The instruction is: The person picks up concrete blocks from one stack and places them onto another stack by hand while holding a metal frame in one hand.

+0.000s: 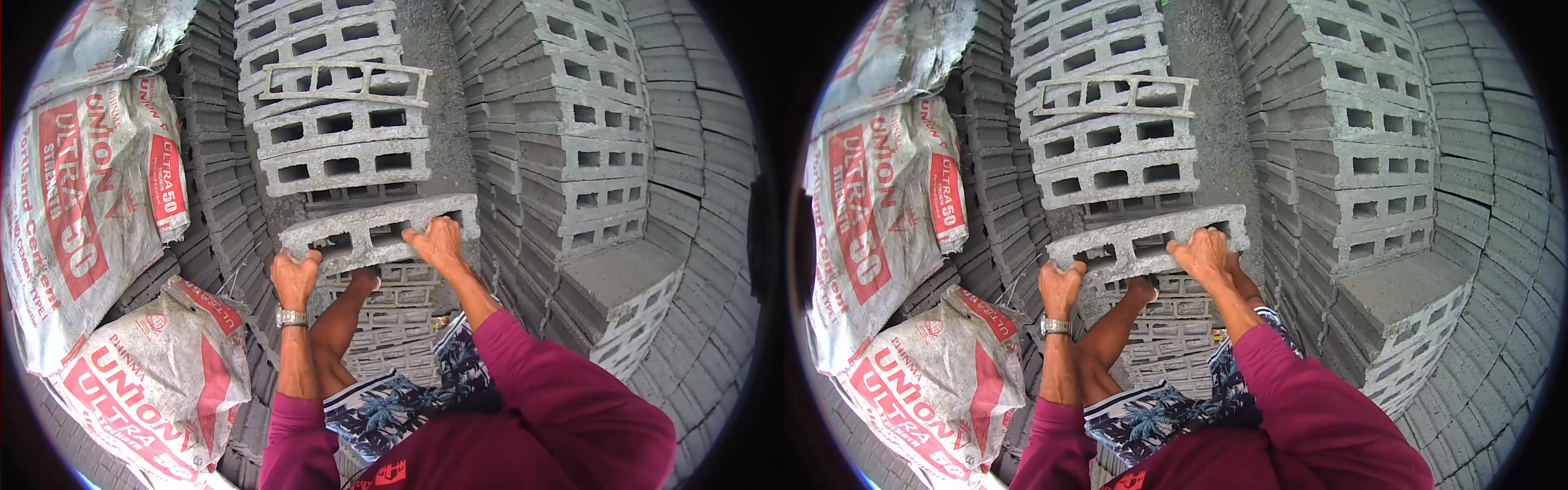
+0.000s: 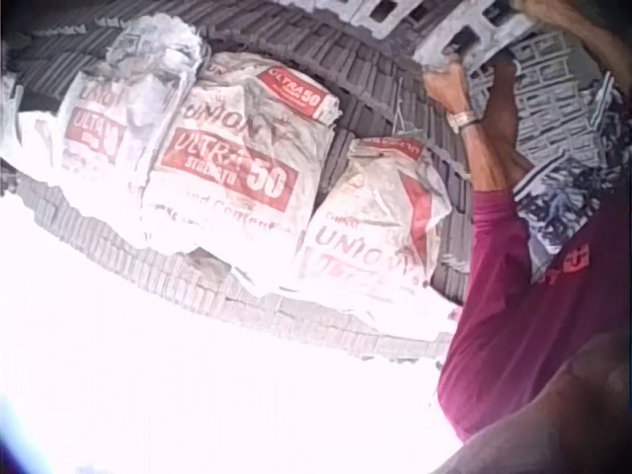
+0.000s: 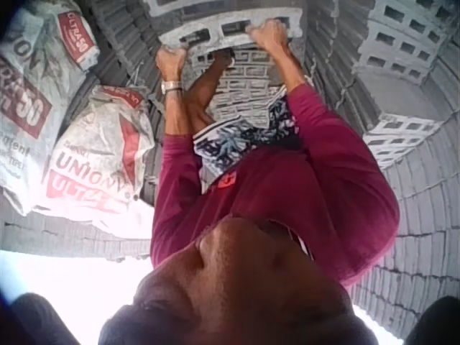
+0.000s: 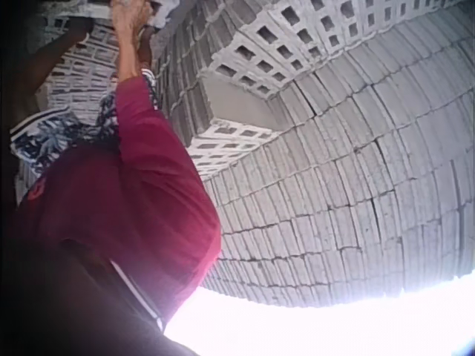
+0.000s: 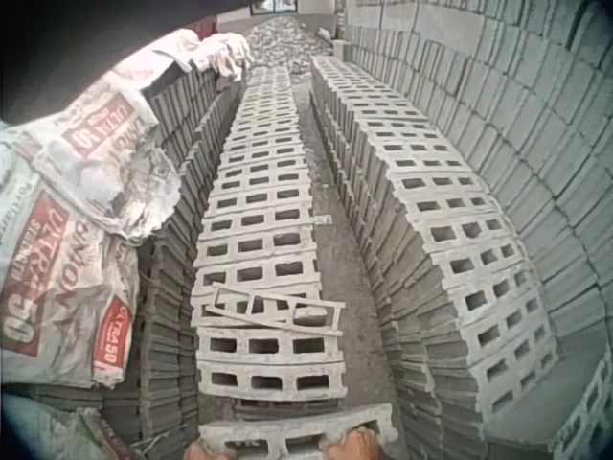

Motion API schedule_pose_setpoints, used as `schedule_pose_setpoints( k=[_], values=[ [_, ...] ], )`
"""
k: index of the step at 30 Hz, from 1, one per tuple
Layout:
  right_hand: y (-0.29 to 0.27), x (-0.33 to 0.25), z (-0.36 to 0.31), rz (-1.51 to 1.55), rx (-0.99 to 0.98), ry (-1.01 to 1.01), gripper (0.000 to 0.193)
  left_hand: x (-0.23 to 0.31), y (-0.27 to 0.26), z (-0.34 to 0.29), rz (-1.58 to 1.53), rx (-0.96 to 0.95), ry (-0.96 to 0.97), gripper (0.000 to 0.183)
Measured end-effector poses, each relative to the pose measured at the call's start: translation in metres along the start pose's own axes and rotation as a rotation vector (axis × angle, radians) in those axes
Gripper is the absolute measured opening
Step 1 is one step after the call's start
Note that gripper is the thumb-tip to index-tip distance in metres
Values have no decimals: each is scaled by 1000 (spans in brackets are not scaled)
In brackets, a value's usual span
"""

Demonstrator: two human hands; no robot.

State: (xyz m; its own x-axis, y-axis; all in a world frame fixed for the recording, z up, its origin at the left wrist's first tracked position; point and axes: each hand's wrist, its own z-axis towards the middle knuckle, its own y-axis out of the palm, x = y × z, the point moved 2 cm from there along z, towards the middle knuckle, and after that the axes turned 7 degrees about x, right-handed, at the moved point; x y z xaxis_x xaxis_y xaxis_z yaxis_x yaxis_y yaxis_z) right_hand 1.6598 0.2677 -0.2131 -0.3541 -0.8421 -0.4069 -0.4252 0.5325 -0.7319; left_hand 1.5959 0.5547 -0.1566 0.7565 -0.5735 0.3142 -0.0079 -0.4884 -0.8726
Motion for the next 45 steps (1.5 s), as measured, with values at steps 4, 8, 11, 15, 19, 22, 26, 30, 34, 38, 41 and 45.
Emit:
schedule_pose_setpoints(
  k=[4, 8, 11, 15, 19, 22, 26, 30, 34, 38, 41, 45],
  values=[
    [-103, -7, -71, -9, 98, -118, 43, 30, -54, -90, -244, -19, -54, 29],
    [-197, -14, -108, -3, 55, -277, 46, 64, -116, -175, -456, -15, -87, 29],
    [-266, 8, -123, 2, 155, -348, 43, 101, -118, -224, -492, -15, -70, 31],
    [-359, 52, -131, -91, 295, -384, 44, 182, -88, -269, -618, -16, 83, 38],
    [-421, 121, -115, -192, 396, -232, 47, 253, -31, -296, -582, -161, 108, 40],
    [-459, 184, -102, -283, 424, -105, 46, 306, 21, -316, -414, -225, 127, 53],
    [-502, 255, -97, -306, 458, 67, 49, 362, 75, -355, -427, -278, 192, 59],
    [-519, 285, -84, -274, 406, 132, 50, 381, 109, -377, -414, -195, 254, 55],
    [-501, 308, -72, -275, 437, 69, 53, 376, 118, -384, -363, -258, 203, 57],
    [-492, 332, -66, -231, 446, 74, 55, 393, 118, -390, -307, -249, 255, 62],
    [-486, 328, -62, -265, 476, 60, 58, 396, 118, -390, -290, -196, 280, 60],
    [-487, 336, -59, -392, 444, -21, 62, 390, 126, -397, -283, -340, 212, 63]
  ],
)
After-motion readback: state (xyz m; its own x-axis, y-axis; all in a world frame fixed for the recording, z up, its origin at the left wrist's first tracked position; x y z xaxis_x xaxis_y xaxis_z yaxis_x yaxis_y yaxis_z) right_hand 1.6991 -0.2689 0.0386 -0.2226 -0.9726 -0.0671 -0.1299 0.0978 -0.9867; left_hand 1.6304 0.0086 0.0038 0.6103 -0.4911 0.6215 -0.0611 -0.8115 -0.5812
